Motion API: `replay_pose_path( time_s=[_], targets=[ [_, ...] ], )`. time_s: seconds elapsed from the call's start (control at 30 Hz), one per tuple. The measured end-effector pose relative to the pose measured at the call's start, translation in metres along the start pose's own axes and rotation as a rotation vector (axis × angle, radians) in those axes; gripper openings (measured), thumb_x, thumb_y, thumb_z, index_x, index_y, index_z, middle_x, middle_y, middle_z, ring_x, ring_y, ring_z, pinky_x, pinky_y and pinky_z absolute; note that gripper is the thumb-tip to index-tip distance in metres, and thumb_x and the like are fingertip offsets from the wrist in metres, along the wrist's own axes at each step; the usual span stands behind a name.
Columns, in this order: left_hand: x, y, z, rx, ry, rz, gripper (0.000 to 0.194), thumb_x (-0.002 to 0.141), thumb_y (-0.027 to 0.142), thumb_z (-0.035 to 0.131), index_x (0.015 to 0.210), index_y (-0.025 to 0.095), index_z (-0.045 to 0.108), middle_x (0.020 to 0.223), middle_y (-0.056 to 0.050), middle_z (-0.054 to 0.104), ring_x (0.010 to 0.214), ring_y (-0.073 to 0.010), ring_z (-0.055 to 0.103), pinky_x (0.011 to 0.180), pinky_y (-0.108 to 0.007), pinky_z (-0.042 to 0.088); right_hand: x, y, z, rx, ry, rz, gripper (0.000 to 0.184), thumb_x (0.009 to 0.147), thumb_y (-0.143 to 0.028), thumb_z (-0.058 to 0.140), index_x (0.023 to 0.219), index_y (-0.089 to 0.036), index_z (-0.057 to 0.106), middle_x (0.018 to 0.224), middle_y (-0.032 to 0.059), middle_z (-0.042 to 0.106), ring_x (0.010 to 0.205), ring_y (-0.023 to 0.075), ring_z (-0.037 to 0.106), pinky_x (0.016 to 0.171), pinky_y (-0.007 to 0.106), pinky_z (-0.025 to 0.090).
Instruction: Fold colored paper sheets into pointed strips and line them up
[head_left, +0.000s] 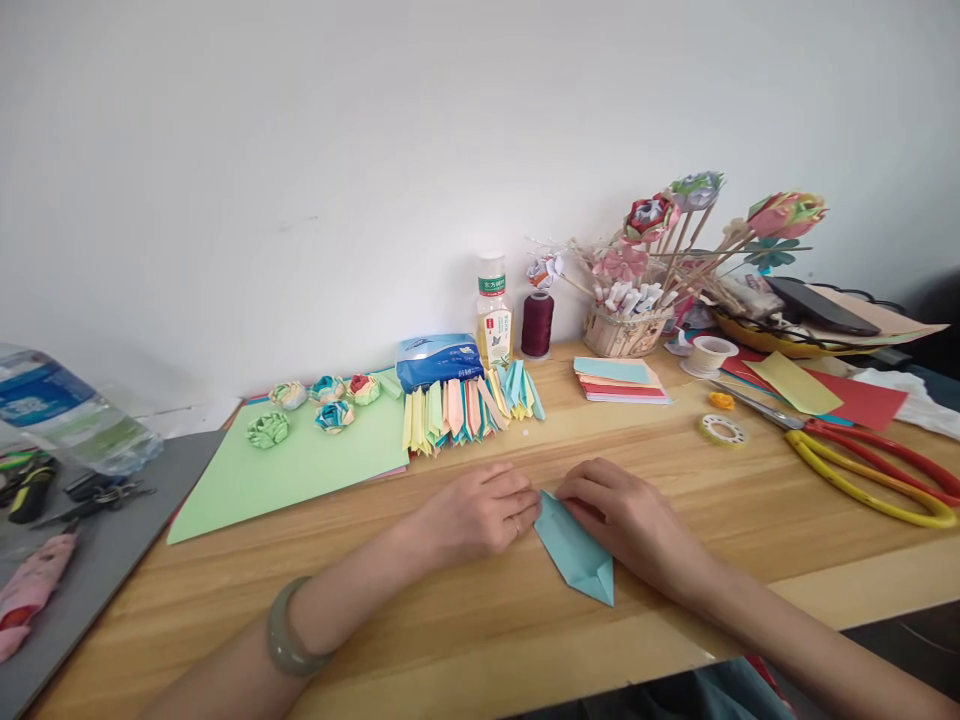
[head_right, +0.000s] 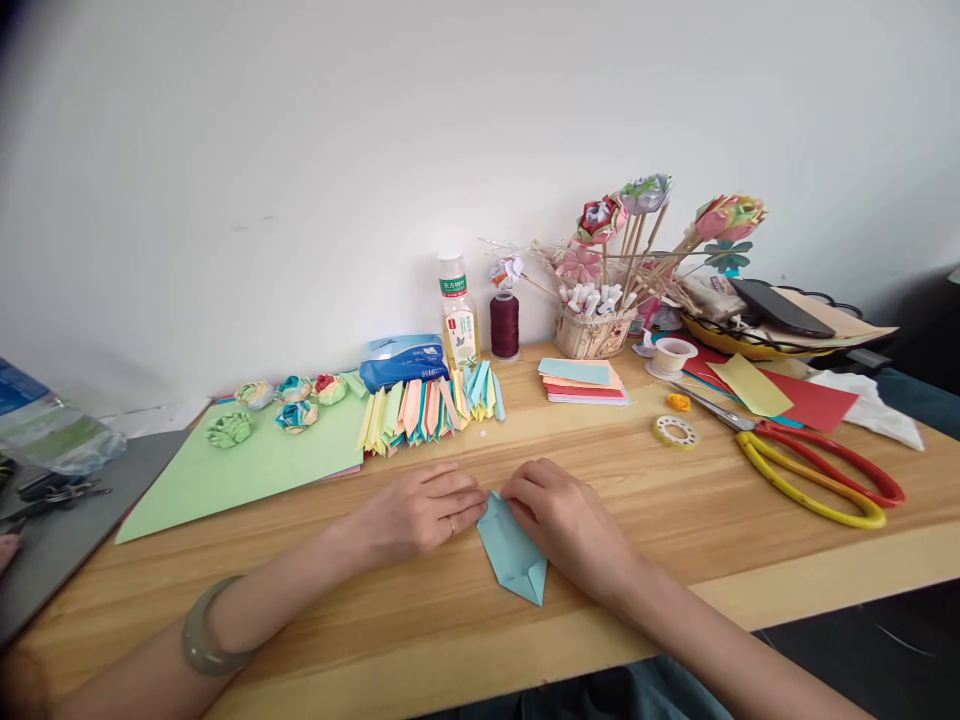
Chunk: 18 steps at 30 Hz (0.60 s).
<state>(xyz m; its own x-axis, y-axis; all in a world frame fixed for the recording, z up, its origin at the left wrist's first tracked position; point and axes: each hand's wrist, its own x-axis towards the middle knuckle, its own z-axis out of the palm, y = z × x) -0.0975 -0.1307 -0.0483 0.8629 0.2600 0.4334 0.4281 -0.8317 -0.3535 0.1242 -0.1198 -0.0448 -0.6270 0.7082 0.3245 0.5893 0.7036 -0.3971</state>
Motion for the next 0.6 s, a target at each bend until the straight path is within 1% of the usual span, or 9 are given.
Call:
replay_pose_path(
  time_s=[0.07,0.13,0.23,0.3,0.37,0.47,0.53,0.6],
  targets=[
    [-0.0002,0.0001,0.0010,-0.017,-0.015,-0.003,0.020,0.094,0.013,0.045,0.103,0.014,0.063,0.100,-0.005,0.070,0.096,-0.0148,0.060,0.089,-0.031,0.047,-0.0025,0.0001,-0.0005,-0.084,-0.003,-0.113,0.021,0.089,-0.012,0.044,0.084,-0.018,0.063,0.080,0.0072,0.062,0.076,0.0194,0.058,0.065,0.030,0.047],
    [0.0001,0.0006,0.0020,-0.029,-0.009,-0.015,0.020,0.094,0.014,0.046,0.103,0.015,0.063,0.100,-0.004,0.069,0.097,-0.0149,0.060,0.088,-0.031,0.047,-0.0044,0.0006,-0.0007,-0.138,-0.015,-0.182,0.020,0.089,-0.012,0.044,0.087,-0.017,0.063,0.080,0.0073,0.062,0.076,0.0193,0.057,0.064,0.029,0.048],
    [0.0007,0.0025,0.0040,-0.054,0.003,-0.061,0.019,0.095,0.016,0.046,0.095,0.017,0.065,0.099,-0.001,0.069,0.098,-0.0152,0.059,0.091,-0.032,0.046,-0.0065,0.0016,0.0001,-0.192,-0.034,-0.225,0.019,0.090,-0.011,0.044,0.091,-0.016,0.063,0.083,0.0077,0.061,0.078,0.0195,0.056,0.065,0.030,0.048],
    [0.0001,0.0038,0.0052,-0.072,0.008,-0.104,0.020,0.095,0.018,0.045,0.092,0.017,0.065,0.099,0.000,0.069,0.102,-0.0150,0.058,0.097,-0.033,0.042,-0.0074,0.0016,0.0005,-0.226,-0.054,-0.243,0.020,0.091,-0.012,0.043,0.092,-0.015,0.062,0.085,0.0084,0.061,0.078,0.0203,0.056,0.066,0.032,0.049],
    [-0.0016,0.0043,0.0058,-0.079,-0.007,-0.114,0.021,0.096,0.019,0.044,0.097,0.017,0.064,0.105,-0.001,0.068,0.110,-0.0153,0.055,0.102,-0.035,0.038,-0.0076,0.0006,0.0001,-0.256,-0.064,-0.266,0.022,0.091,-0.011,0.040,0.092,-0.014,0.062,0.086,0.0091,0.060,0.078,0.0206,0.055,0.066,0.033,0.049],
    [-0.0050,0.0032,0.0054,-0.082,-0.077,-0.069,0.024,0.097,0.019,0.041,0.111,0.018,0.061,0.116,-0.002,0.064,0.123,-0.0173,0.046,0.106,-0.038,0.034,-0.0069,-0.0023,-0.0022,-0.289,-0.068,-0.310,0.027,0.093,-0.010,0.035,0.091,-0.014,0.062,0.085,0.0098,0.060,0.077,0.0202,0.054,0.066,0.033,0.049],
    [-0.0064,0.0021,0.0051,-0.082,-0.109,-0.061,0.025,0.097,0.018,0.041,0.113,0.018,0.060,0.119,-0.002,0.063,0.127,-0.0186,0.043,0.106,-0.039,0.034,-0.0066,-0.0040,-0.0038,-0.303,-0.066,-0.338,0.030,0.093,-0.010,0.032,0.090,-0.013,0.062,0.083,0.0102,0.060,0.077,0.0201,0.054,0.066,0.033,0.050],
    [-0.0068,0.0016,0.0050,-0.083,-0.114,-0.064,0.026,0.098,0.019,0.039,0.114,0.018,0.059,0.120,-0.002,0.063,0.128,-0.0190,0.042,0.106,-0.040,0.035,-0.0068,-0.0050,-0.0046,-0.318,-0.067,-0.354,0.032,0.093,-0.009,0.031,0.089,-0.013,0.062,0.081,0.0106,0.060,0.076,0.0202,0.054,0.065,0.033,0.049]
  ],
)
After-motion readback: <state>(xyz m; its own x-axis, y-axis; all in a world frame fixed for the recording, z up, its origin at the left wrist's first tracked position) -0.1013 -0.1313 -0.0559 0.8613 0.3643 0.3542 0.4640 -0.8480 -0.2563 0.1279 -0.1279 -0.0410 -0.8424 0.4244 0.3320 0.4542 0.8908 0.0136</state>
